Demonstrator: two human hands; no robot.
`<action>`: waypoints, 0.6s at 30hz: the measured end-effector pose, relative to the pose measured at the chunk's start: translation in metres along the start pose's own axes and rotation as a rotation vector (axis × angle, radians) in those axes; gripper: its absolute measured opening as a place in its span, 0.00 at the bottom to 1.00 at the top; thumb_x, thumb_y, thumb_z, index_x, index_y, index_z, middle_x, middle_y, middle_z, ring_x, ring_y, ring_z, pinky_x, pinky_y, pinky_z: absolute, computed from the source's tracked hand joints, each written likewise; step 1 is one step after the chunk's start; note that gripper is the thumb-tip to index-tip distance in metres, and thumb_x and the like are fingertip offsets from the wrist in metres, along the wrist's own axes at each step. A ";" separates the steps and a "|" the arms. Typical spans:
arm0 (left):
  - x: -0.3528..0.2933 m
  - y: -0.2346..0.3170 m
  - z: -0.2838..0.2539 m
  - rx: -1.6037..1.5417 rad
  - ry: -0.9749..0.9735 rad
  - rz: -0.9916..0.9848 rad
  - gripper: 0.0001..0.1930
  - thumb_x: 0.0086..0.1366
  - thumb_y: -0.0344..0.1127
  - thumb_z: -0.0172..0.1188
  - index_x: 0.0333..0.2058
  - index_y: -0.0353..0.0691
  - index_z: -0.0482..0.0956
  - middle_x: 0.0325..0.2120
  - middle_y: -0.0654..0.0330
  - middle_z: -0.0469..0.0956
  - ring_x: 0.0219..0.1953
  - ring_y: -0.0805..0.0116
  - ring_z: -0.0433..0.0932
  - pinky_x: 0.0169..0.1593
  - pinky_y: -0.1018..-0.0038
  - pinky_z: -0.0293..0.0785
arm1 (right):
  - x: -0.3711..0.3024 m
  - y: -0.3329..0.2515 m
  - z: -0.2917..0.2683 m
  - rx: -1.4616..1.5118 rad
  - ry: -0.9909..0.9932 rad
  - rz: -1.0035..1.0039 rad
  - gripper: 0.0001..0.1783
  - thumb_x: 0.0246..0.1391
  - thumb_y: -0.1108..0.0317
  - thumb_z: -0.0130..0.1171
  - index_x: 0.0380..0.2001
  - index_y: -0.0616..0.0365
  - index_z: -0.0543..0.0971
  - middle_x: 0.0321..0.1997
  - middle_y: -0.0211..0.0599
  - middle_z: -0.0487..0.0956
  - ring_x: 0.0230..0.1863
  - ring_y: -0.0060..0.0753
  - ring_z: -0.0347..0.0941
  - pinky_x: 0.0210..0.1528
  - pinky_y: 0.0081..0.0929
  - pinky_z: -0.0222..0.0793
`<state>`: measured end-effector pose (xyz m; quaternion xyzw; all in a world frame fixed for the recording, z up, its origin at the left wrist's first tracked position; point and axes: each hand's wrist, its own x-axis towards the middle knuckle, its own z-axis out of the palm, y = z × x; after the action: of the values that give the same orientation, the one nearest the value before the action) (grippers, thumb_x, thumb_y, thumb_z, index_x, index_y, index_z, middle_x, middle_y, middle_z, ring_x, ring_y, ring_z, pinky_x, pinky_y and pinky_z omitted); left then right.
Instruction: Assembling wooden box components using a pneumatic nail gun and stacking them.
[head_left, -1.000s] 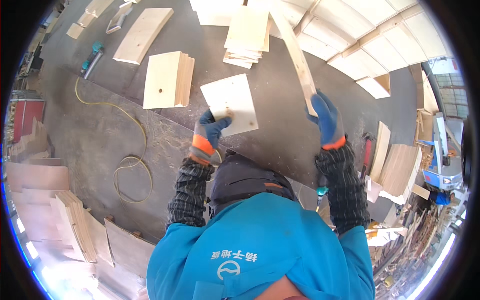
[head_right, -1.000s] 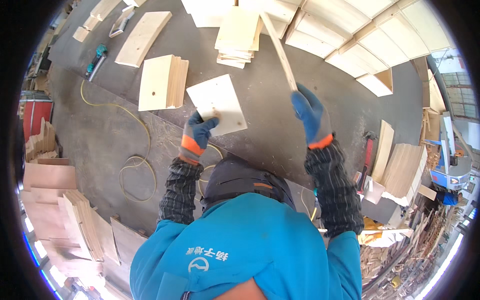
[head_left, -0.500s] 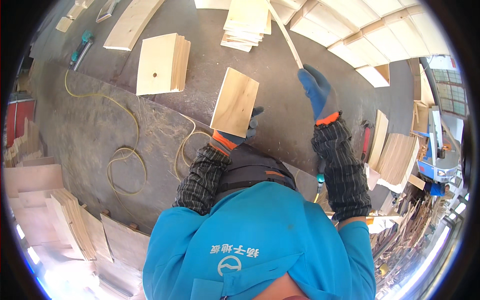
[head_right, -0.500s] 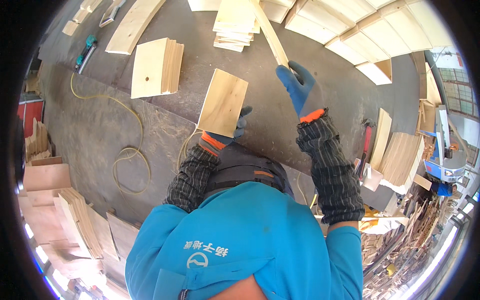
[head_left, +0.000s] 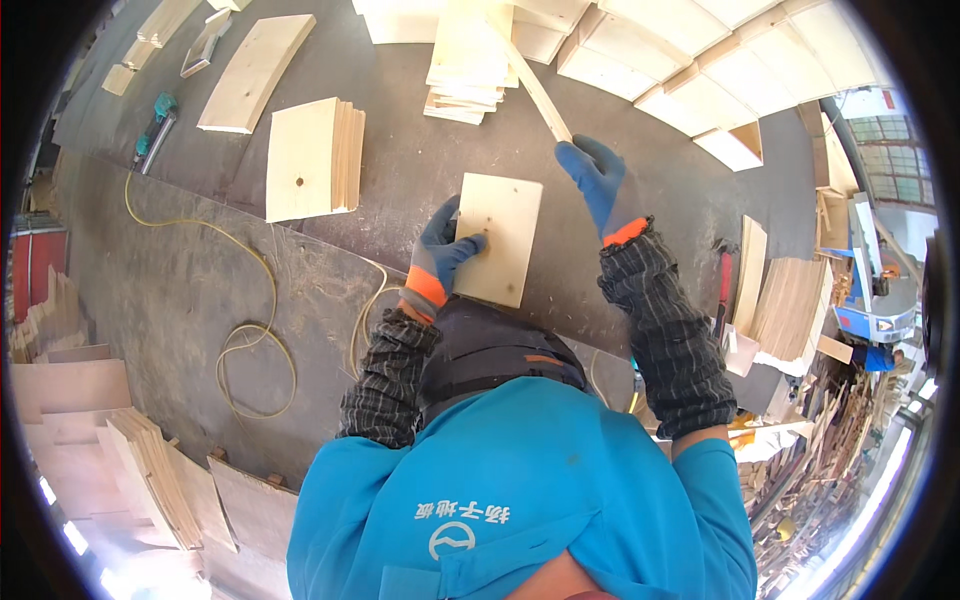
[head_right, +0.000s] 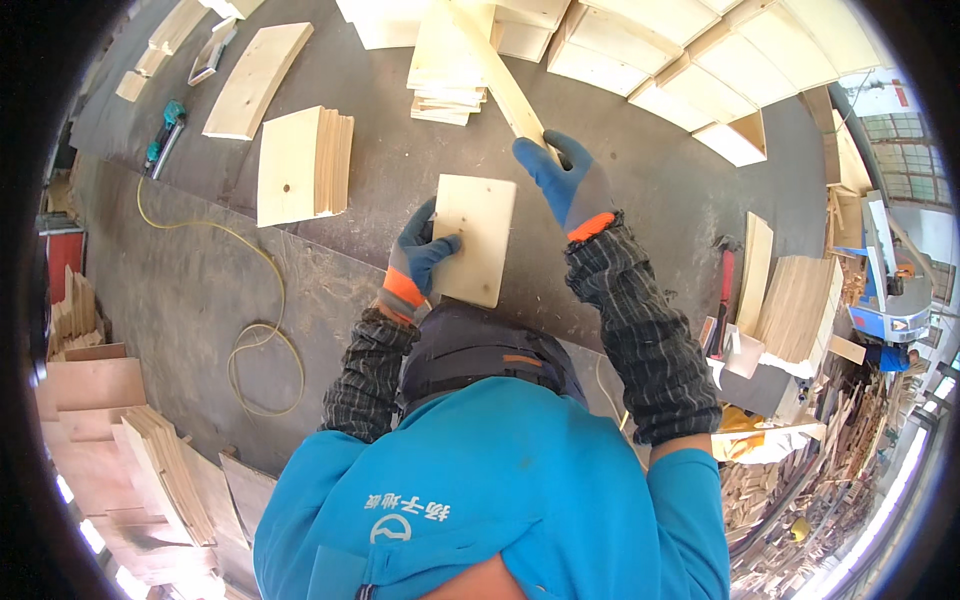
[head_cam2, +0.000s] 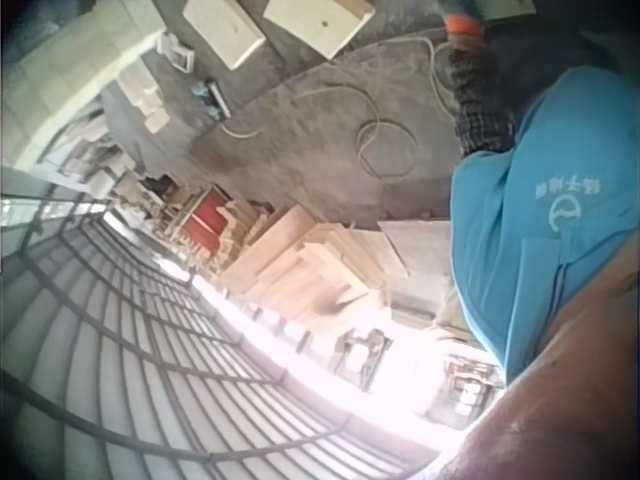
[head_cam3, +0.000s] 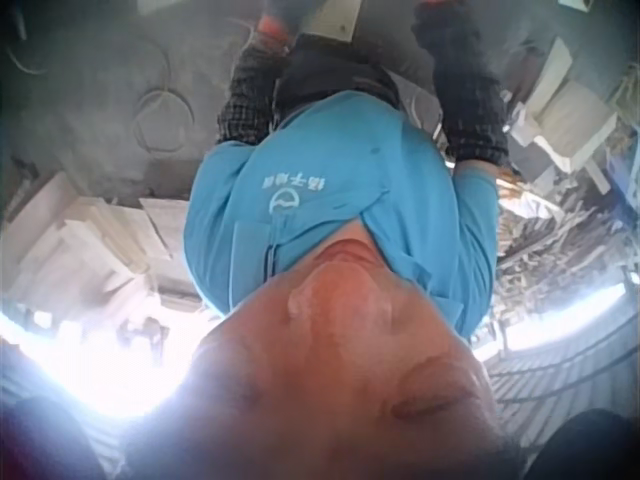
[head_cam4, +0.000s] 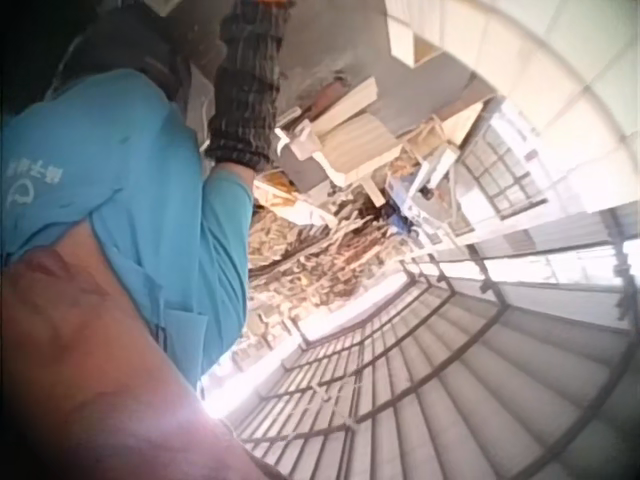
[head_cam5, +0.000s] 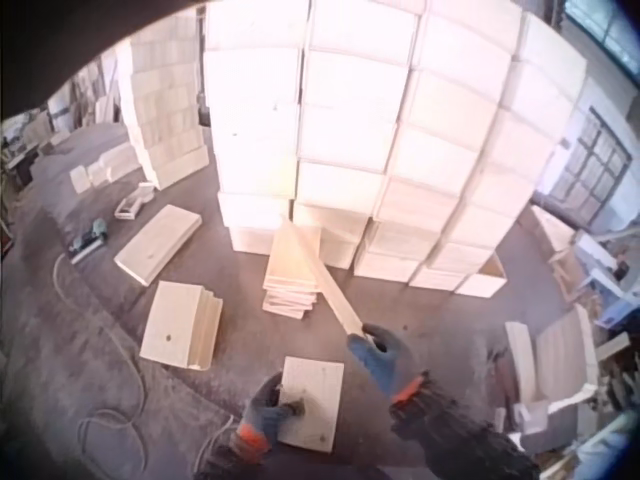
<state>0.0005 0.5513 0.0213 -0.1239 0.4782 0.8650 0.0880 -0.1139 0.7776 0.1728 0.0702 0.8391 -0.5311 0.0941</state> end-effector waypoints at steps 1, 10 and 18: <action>0.004 -0.005 -0.002 -0.001 0.002 0.004 0.36 0.69 0.23 0.70 0.74 0.34 0.68 0.58 0.52 0.83 0.52 0.65 0.85 0.58 0.66 0.83 | 0.002 -0.002 0.002 -0.001 -0.003 -0.004 0.46 0.58 0.41 0.74 0.64 0.71 0.80 0.41 0.38 0.86 0.41 0.24 0.80 0.43 0.25 0.76; 0.043 -0.060 0.002 0.188 0.157 0.015 0.17 0.61 0.21 0.77 0.49 0.35 0.87 0.44 0.57 0.89 0.45 0.70 0.85 0.51 0.73 0.82 | 0.009 0.013 0.047 -0.523 0.186 -0.183 0.57 0.49 0.30 0.75 0.68 0.66 0.76 0.55 0.60 0.85 0.57 0.53 0.84 0.59 0.46 0.79; 0.058 -0.077 0.018 -0.029 0.166 0.022 0.15 0.61 0.12 0.72 0.44 0.33 0.86 0.42 0.55 0.89 0.42 0.66 0.87 0.50 0.68 0.88 | -0.012 0.004 0.073 -0.727 0.230 -0.077 0.60 0.45 0.31 0.75 0.75 0.51 0.67 0.68 0.60 0.70 0.69 0.68 0.67 0.65 0.60 0.73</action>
<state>-0.0363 0.6091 -0.0490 -0.1911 0.4725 0.8596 0.0368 -0.0954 0.7130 0.1419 0.0600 0.9798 -0.1908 -0.0019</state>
